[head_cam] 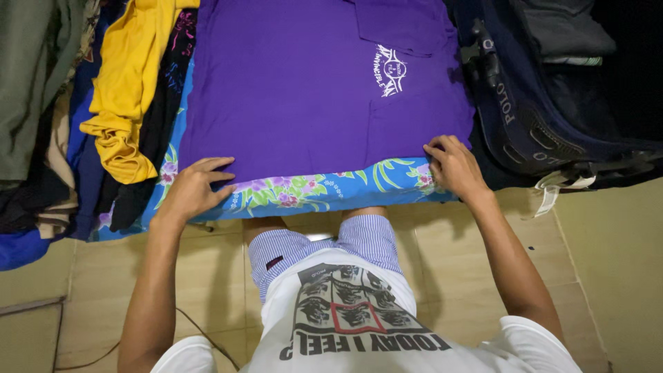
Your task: The person folds a shirt on a patterned surface, smoothing the fabric by hand, and places it into a suitcase before beginning to unfold another garment.
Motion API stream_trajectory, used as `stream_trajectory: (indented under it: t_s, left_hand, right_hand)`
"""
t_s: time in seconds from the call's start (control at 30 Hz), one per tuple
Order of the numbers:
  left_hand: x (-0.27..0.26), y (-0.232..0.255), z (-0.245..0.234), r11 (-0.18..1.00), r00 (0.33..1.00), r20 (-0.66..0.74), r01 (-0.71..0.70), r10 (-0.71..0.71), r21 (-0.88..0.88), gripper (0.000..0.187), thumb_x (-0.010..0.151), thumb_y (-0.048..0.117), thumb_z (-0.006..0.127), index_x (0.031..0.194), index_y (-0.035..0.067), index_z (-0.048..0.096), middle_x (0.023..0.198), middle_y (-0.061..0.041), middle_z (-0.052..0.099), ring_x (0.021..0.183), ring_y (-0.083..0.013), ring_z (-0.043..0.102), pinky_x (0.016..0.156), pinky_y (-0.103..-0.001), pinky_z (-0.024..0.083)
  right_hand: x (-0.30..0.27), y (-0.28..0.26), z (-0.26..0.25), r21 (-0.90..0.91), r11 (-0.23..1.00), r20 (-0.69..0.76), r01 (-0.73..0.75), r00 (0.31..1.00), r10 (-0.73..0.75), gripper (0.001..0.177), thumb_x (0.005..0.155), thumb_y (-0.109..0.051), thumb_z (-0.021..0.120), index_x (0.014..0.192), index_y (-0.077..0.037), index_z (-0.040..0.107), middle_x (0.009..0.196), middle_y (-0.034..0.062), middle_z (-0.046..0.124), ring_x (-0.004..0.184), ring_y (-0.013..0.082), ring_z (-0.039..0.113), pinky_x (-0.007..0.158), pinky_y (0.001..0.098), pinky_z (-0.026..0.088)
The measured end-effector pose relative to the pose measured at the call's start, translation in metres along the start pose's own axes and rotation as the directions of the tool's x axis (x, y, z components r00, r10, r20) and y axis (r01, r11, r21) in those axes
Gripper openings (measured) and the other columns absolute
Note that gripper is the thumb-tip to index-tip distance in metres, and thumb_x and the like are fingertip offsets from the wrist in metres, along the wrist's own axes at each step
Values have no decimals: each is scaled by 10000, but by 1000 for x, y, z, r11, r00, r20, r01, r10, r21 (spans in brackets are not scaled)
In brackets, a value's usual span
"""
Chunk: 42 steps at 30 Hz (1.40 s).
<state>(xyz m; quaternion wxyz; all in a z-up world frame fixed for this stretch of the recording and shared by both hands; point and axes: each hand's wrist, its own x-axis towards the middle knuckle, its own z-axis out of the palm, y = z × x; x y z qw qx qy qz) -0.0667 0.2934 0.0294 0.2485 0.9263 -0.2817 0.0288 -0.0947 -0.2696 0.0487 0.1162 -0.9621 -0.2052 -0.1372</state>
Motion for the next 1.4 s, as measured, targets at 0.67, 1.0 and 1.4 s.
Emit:
stream_trajectory:
  t_s: [0.67, 1.0, 1.4]
  left_hand:
    - [17, 8, 20, 970, 958, -285, 78, -9, 230, 90, 832, 42, 728, 897, 41, 667, 861, -113, 707, 792, -326, 705, 665, -449, 552]
    - [64, -18, 15, 942, 900, -437, 153, -7, 299, 116, 857, 30, 682, 926, 35, 590, 883, -145, 653, 813, -365, 669, 692, -475, 531]
    - [172, -93, 24, 853, 887, -455, 181, 73, 490, 109, 847, 36, 661, 930, 44, 592, 846, -138, 635, 776, -337, 660, 671, -453, 525]
  right_hand:
    - [22, 19, 40, -276, 961, -185, 9, 981, -62, 96, 788, -58, 716, 874, -84, 682, 891, 68, 635, 883, 275, 628, 750, 414, 502]
    - [49, 47, 53, -313, 940, -267, -136, 962, 50, 139, 834, -48, 684, 960, -40, 627, 951, 138, 604, 902, 330, 614, 755, 442, 497]
    - [133, 111, 83, -462, 868, -207, -184, 974, 96, 151, 864, -119, 660, 997, -51, 641, 967, 131, 644, 918, 324, 627, 766, 446, 484]
